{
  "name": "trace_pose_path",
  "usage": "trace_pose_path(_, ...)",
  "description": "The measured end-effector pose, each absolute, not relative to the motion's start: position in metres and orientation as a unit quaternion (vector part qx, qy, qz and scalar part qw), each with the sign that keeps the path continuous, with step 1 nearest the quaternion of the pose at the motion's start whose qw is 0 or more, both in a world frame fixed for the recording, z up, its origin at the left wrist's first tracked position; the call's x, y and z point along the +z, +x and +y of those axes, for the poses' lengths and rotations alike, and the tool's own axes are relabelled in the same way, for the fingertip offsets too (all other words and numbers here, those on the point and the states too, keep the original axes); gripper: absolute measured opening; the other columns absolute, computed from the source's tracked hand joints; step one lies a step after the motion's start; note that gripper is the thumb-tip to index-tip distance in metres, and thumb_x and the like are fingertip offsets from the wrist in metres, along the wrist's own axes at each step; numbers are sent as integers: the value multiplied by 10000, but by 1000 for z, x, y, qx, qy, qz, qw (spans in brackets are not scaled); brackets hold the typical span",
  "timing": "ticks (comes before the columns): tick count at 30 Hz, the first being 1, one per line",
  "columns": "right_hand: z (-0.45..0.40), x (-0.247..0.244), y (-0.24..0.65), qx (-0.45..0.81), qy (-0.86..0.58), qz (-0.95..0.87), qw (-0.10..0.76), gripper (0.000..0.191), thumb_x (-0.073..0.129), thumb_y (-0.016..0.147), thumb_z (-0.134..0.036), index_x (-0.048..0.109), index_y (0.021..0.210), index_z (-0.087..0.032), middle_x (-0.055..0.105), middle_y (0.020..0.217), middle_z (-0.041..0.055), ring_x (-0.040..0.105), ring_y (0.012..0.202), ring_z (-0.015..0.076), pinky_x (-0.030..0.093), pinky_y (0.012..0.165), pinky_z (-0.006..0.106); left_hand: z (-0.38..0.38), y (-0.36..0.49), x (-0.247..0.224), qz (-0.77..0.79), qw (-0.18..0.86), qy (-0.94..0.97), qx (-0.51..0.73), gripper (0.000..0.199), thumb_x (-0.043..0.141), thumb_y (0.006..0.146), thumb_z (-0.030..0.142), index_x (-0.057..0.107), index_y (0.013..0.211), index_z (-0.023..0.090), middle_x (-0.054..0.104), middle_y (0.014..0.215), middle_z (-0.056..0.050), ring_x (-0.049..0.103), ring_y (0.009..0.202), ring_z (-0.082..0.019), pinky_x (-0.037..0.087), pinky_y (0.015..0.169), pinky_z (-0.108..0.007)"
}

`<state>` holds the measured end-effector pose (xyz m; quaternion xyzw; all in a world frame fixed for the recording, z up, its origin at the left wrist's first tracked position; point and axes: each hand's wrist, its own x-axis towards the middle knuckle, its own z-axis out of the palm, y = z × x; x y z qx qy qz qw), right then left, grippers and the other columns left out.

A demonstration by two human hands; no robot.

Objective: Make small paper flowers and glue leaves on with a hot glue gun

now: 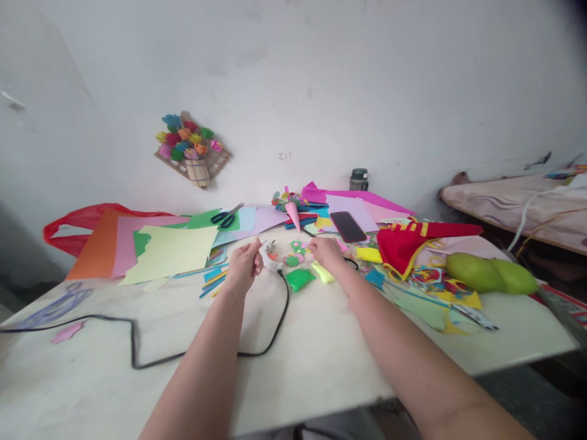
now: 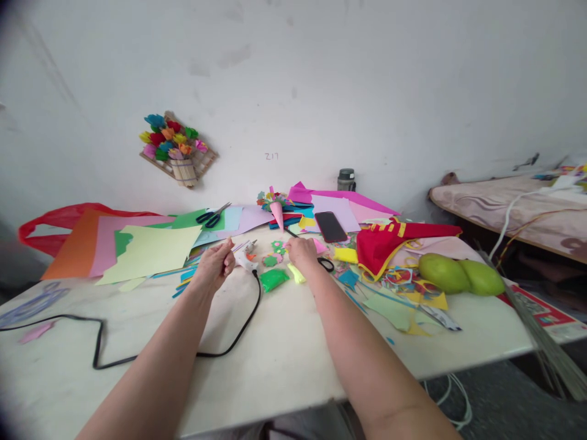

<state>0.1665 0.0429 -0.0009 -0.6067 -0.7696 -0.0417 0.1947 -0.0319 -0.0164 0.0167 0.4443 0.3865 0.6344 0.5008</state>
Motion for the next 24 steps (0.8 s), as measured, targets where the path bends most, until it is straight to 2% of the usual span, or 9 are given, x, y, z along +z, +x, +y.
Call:
trace_pose_path(7, 45, 4, 172, 35, -624, -735, 263, 314, 339, 828, -291, 636, 819, -187, 654, 857, 53, 564, 790, 139, 330, 624, 220, -14, -31, 15, 393, 488, 451, 635, 389, 556, 662, 533, 425, 622, 168, 334, 325, 90, 278, 240, -38, 144, 257, -162)
trace_pose_path(11, 39, 7, 155, 57, -592, -754, 280, 333, 350, 827, -365, 629, 803, -184, 651, 822, 46, 559, 759, 139, 335, 602, 218, -14, -31, 17, 404, 480, 448, 636, 400, 557, 652, 543, 395, 597, 182, 336, 327, 87, 282, 241, -45, 142, 255, -170)
trace_pose_path(15, 24, 7, 123, 80, -502, -822, 257, 268, 416, 799, -387, 609, 868, -214, 650, 871, 22, 565, 781, 132, 347, 616, 212, -13, -35, 20, 407, 443, 431, 673, 402, 550, 656, 542, 385, 578, 184, 321, 328, 90, 274, 245, -42, 142, 263, -171)
trace_pose_path(21, 11, 14, 82, -20, -472, -862, 182, 449, 521, 699, -509, 568, 976, -160, 630, 935, 108, 553, 884, 244, 359, 754, 321, -13, -39, 28, 428, 342, 380, 745, 456, 500, 674, 570, 317, 491, 195, 323, 319, 70, 297, 257, -52, 182, 279, -190)
trace_pose_path(24, 11, 13, 69, -19, -482, -868, 119, 366, 555, 718, -373, 543, 1000, -140, 616, 948, 133, 537, 931, 254, 348, 794, 346, -15, -40, 32, 442, 265, 354, 780, 480, 439, 700, 589, 289, 460, 201, 322, 315, 58, 312, 265, -57, 205, 286, -201)
